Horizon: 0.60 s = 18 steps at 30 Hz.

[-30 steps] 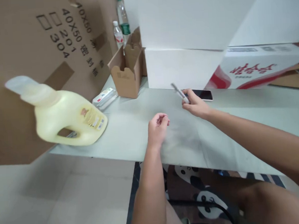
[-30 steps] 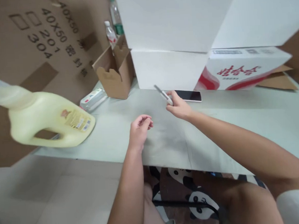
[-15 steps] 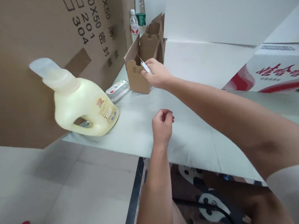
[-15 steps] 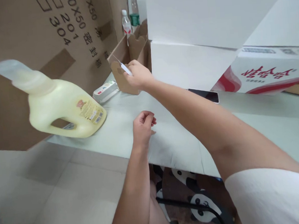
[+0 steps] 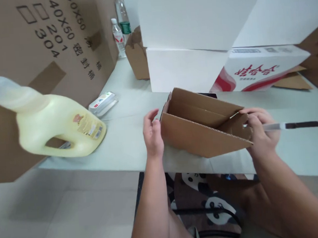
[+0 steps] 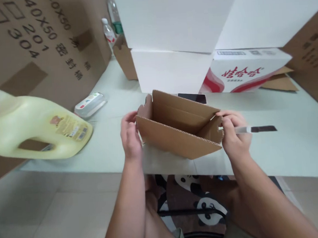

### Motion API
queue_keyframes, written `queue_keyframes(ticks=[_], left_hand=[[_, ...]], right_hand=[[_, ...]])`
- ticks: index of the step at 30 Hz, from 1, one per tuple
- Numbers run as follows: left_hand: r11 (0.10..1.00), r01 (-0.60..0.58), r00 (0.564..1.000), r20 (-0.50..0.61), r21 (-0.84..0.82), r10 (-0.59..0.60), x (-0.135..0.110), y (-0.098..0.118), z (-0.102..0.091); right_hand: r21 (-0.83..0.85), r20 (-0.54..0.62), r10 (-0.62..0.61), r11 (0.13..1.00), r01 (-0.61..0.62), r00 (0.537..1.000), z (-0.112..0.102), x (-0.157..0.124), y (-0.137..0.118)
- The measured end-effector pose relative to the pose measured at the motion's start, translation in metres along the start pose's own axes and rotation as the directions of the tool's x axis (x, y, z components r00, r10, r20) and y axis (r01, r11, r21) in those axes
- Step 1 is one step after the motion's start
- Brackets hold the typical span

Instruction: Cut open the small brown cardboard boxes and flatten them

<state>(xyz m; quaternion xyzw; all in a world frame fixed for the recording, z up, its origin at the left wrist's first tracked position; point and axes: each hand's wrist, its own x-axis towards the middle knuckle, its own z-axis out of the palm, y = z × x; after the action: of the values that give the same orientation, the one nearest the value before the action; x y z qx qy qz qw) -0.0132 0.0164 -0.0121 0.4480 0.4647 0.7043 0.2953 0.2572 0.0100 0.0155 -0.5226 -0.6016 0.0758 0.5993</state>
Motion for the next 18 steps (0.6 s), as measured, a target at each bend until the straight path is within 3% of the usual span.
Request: queue_keyframes(ticks=[2,6,12,18], left_hand=[[1.0,0.011,0.981,0.196,-0.025,-0.005,-0.006,-0.001,0.016],[1.0,-0.004,0.957,0.29,-0.014,0.008,-0.014,-0.007,0.044],[0.997,-0.073,0.961,0.267,0.018,0.066,-0.014,-0.014,0.067],[0.974,-0.154,0.977,0.175,0.166,0.124,-0.014,-0.02,0.079]], right_hand=[[0.096,-0.02,0.046,0.994,-0.044,0.999,-0.016,-0.013,0.014],[0.198,0.072,0.107,0.973,-0.12,0.992,-0.029,-0.021,0.032],[0.21,0.207,0.075,0.97,-0.119,0.975,-0.046,-0.023,0.052],[0.285,0.236,0.042,0.952,-0.11,0.971,-0.054,-0.028,0.06]])
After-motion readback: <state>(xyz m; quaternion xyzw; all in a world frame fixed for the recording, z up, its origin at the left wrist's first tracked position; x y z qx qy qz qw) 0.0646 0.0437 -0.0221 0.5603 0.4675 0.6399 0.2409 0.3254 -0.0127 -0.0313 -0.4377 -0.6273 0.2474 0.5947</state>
